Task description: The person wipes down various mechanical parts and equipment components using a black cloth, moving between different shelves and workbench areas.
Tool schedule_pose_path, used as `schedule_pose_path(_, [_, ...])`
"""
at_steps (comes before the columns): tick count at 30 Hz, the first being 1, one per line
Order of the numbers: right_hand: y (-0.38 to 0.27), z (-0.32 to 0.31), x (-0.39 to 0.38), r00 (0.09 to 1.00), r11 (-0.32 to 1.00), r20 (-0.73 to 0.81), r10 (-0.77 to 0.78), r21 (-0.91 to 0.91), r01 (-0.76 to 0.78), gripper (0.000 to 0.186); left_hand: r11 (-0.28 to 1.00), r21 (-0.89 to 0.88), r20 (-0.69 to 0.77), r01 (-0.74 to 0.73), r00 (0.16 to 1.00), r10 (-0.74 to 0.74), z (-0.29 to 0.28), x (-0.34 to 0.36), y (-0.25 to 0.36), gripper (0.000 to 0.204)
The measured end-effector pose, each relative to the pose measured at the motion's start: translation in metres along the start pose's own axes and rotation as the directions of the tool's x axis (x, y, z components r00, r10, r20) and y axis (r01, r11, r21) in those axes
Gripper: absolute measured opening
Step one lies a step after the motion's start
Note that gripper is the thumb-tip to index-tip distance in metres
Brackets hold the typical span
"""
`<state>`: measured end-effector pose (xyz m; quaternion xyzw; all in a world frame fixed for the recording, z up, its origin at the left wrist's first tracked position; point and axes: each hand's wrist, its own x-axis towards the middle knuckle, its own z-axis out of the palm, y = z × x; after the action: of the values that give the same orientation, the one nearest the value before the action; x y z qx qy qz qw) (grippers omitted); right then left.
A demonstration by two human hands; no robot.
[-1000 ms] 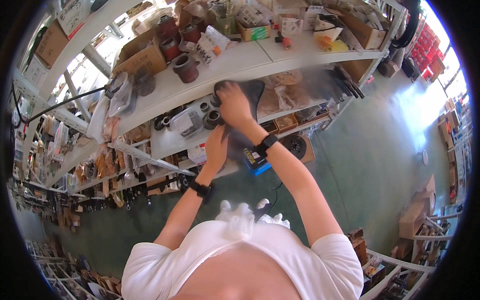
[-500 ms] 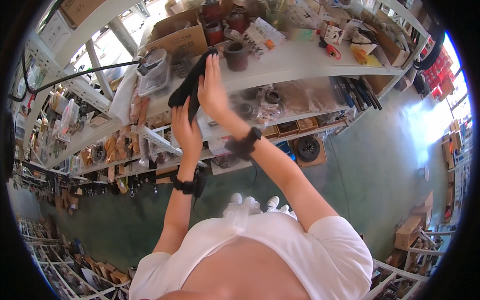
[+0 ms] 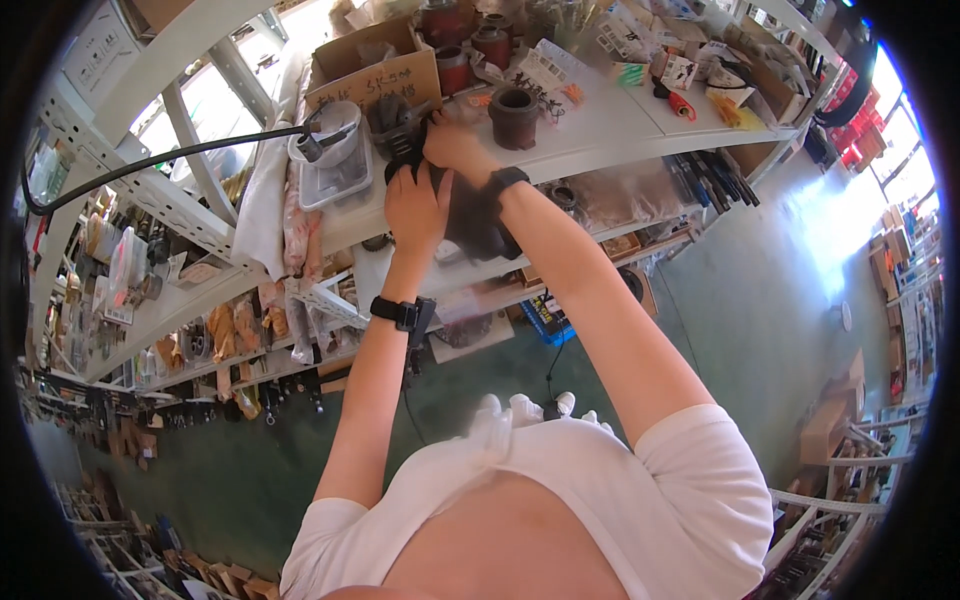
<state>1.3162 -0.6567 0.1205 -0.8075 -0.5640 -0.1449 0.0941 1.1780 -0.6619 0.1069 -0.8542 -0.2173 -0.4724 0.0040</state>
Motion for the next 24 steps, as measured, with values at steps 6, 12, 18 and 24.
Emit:
schedule_pose_path(6, [-0.006,-0.018,-0.016,0.993,0.995,0.116,0.029,0.089,-0.039,0.040,0.995,-0.053,-0.001,-0.089,0.996,0.089,0.000,-0.008,-0.011,0.037])
schedule_pose_path(12, [-0.010,-0.028,-0.087,0.996,0.997,-0.087,0.020,0.082,-0.013,0.031,0.977,-0.004,0.092,-0.213,0.973,0.212,-0.011,-0.027,0.001,0.043])
schedule_pose_path(18, [-0.001,-0.032,-0.054,1.000,0.998,-0.006,0.013,0.064,-0.012,0.029,0.968,-0.049,0.037,-0.247,0.968,0.248,0.007,-0.003,0.007,0.036])
schedule_pose_path(24, [0.013,-0.029,-0.004,0.954,1.000,0.300,0.017,-0.015,-0.013,0.032,0.948,-0.157,0.169,-0.278,0.938,0.303,0.018,0.028,-0.011,0.026])
